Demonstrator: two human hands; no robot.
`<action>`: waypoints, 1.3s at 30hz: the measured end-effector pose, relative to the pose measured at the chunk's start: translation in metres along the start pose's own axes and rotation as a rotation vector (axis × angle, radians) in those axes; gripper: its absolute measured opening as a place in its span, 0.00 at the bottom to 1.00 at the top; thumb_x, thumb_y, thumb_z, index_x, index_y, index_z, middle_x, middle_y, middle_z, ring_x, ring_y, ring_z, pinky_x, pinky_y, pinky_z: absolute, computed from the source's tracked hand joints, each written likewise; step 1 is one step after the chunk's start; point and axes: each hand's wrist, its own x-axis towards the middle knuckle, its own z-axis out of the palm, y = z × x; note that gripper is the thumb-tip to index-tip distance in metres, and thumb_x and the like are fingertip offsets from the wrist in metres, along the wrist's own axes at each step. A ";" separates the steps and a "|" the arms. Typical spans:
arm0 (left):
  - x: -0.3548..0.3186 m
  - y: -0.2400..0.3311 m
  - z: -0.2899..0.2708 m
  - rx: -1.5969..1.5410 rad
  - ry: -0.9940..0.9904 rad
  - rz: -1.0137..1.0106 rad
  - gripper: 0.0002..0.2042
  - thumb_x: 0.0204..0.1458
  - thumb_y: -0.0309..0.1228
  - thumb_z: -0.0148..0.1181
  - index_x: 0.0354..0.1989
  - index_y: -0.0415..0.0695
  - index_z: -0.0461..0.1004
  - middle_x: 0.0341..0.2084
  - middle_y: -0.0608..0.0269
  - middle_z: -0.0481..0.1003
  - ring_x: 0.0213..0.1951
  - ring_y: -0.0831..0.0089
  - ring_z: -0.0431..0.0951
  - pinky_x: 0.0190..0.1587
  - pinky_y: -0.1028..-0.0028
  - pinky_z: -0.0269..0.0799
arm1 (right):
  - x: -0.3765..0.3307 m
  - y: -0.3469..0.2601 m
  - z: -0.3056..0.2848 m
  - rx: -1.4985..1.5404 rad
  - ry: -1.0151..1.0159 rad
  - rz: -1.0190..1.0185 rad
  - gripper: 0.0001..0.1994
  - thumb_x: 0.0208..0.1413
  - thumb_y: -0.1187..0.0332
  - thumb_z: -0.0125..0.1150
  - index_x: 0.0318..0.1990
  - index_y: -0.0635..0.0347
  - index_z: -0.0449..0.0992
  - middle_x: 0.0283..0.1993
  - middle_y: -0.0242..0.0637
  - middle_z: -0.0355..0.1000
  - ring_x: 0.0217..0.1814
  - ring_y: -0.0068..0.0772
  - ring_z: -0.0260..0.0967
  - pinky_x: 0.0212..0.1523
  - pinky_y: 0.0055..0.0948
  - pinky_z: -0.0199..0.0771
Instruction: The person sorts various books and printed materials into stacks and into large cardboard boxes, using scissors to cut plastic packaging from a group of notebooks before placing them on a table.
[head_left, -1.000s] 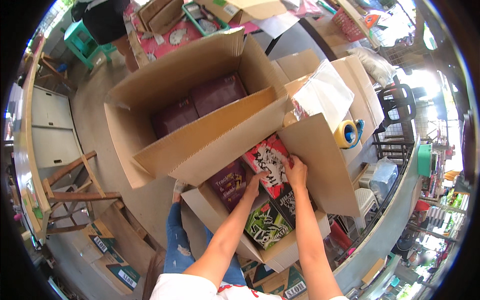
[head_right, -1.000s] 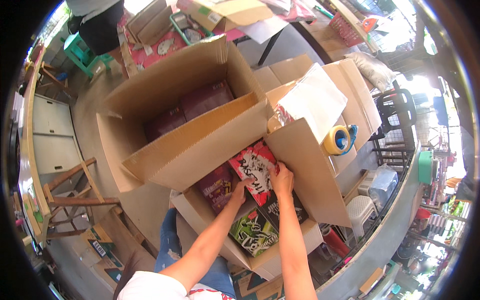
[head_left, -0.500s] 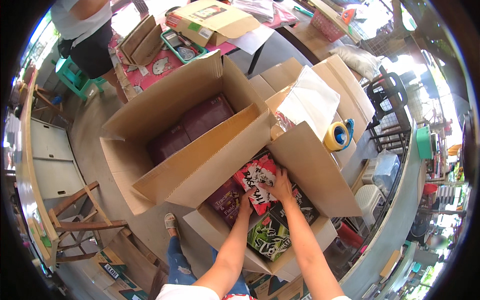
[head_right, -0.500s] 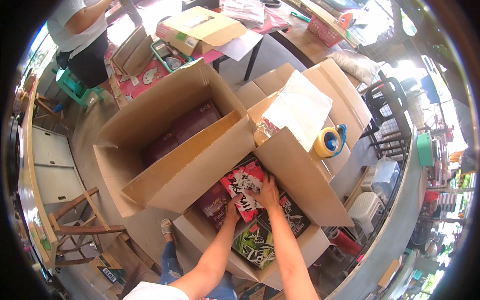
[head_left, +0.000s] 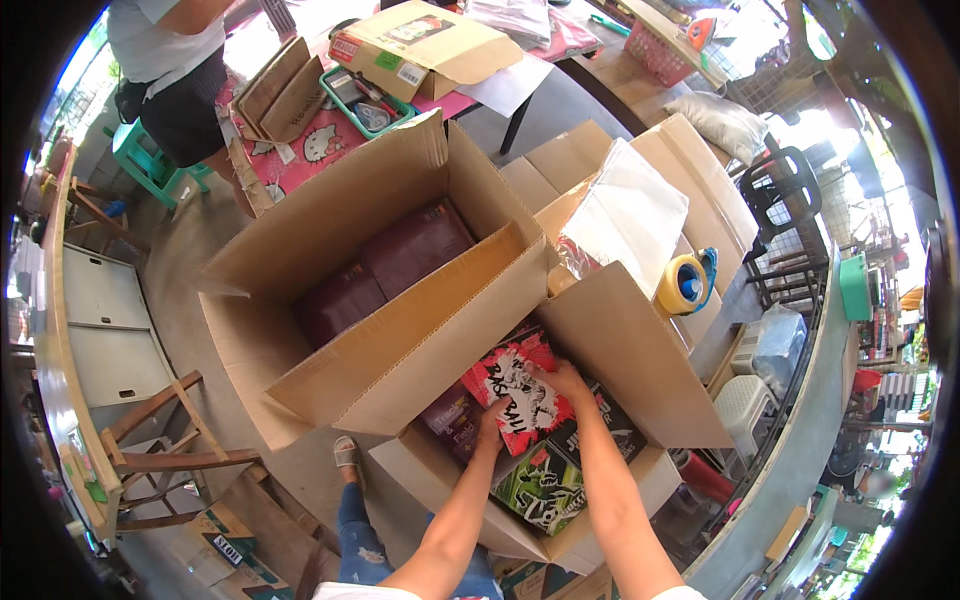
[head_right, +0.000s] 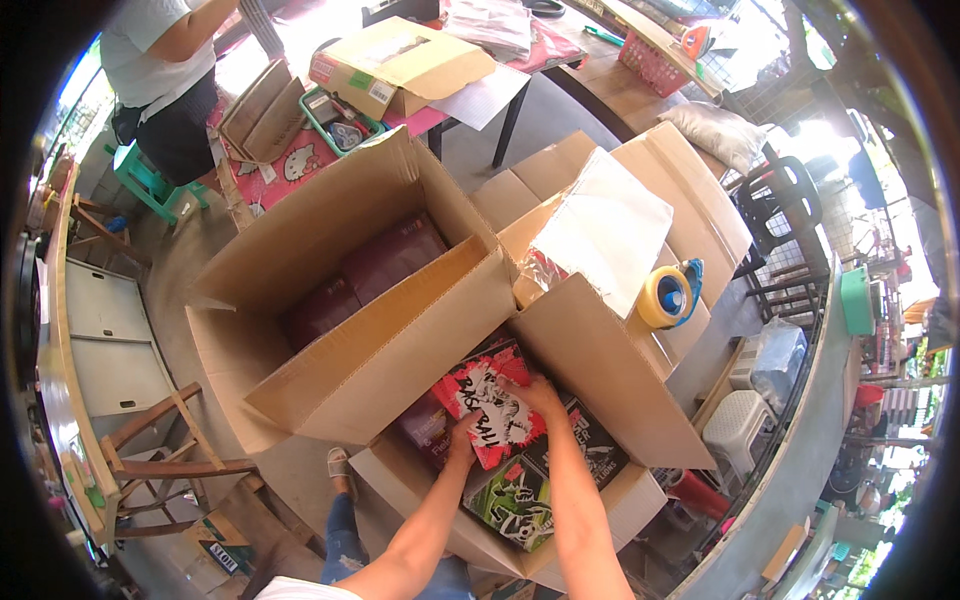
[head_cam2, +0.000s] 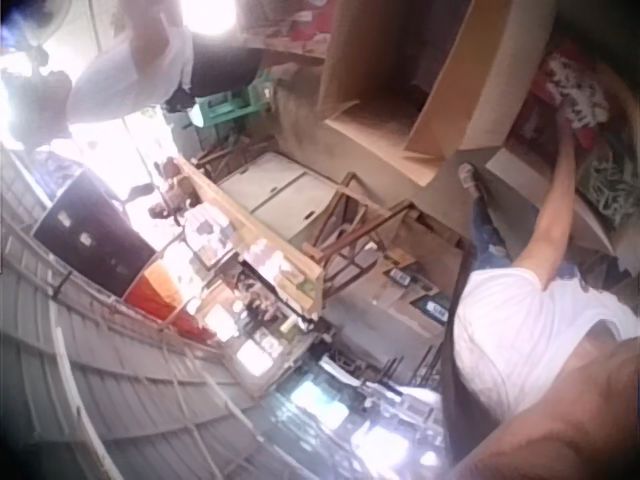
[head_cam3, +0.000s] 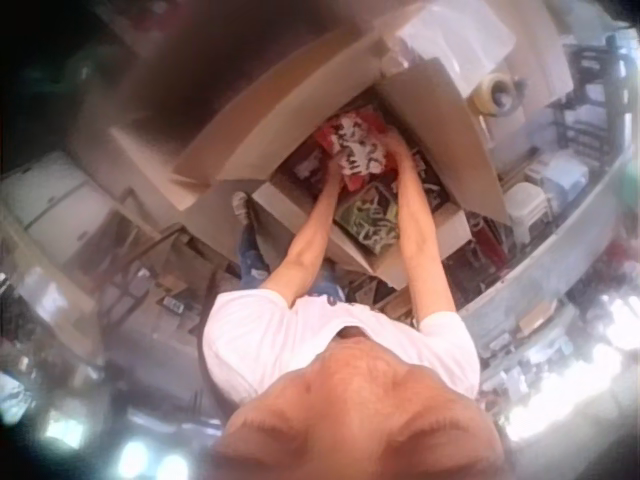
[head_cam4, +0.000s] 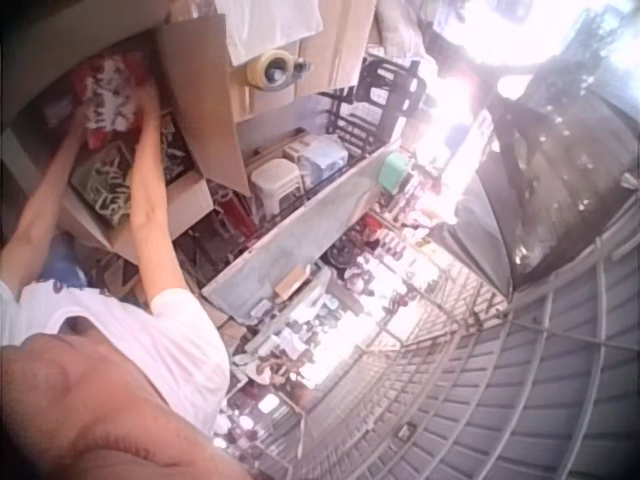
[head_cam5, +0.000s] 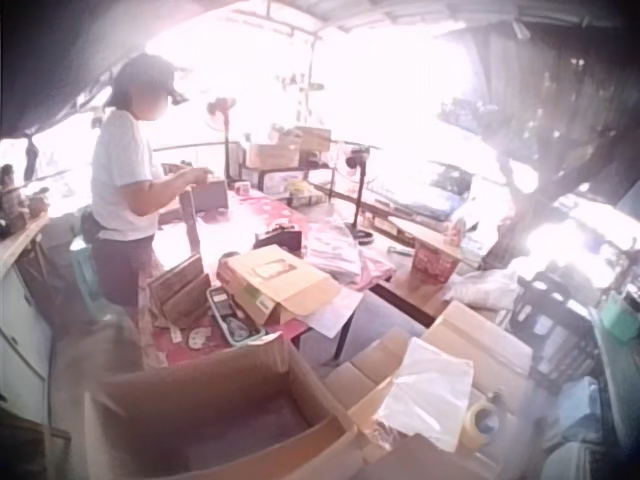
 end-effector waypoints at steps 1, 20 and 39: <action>-0.003 -0.002 0.002 -0.003 0.007 0.004 0.17 0.47 0.31 0.61 0.47 0.40 0.72 0.40 0.57 0.77 0.42 0.63 0.78 0.49 0.65 0.73 | 0.000 -0.003 -0.003 0.026 -0.092 0.035 0.33 0.48 0.49 0.67 0.57 0.61 0.70 0.57 0.47 0.71 0.61 0.39 0.64 0.62 0.34 0.60; -0.354 0.269 0.107 0.110 -0.458 -0.374 0.34 0.36 0.31 0.62 0.57 0.35 0.62 0.42 0.50 0.76 0.40 0.62 0.79 0.46 0.66 0.76 | -0.331 -0.283 -0.013 0.355 0.126 -0.486 0.50 0.52 0.30 0.43 0.71 0.60 0.40 0.73 0.42 0.45 0.73 0.40 0.47 0.69 0.41 0.48; -0.588 0.820 -0.110 0.190 -0.310 0.354 0.26 0.42 0.32 0.61 0.52 0.37 0.68 0.39 0.55 0.78 0.36 0.68 0.81 0.41 0.68 0.80 | -0.273 -0.754 0.469 0.781 -0.894 -0.461 0.42 0.57 0.38 0.48 0.68 0.59 0.49 0.67 0.43 0.57 0.66 0.41 0.59 0.64 0.48 0.61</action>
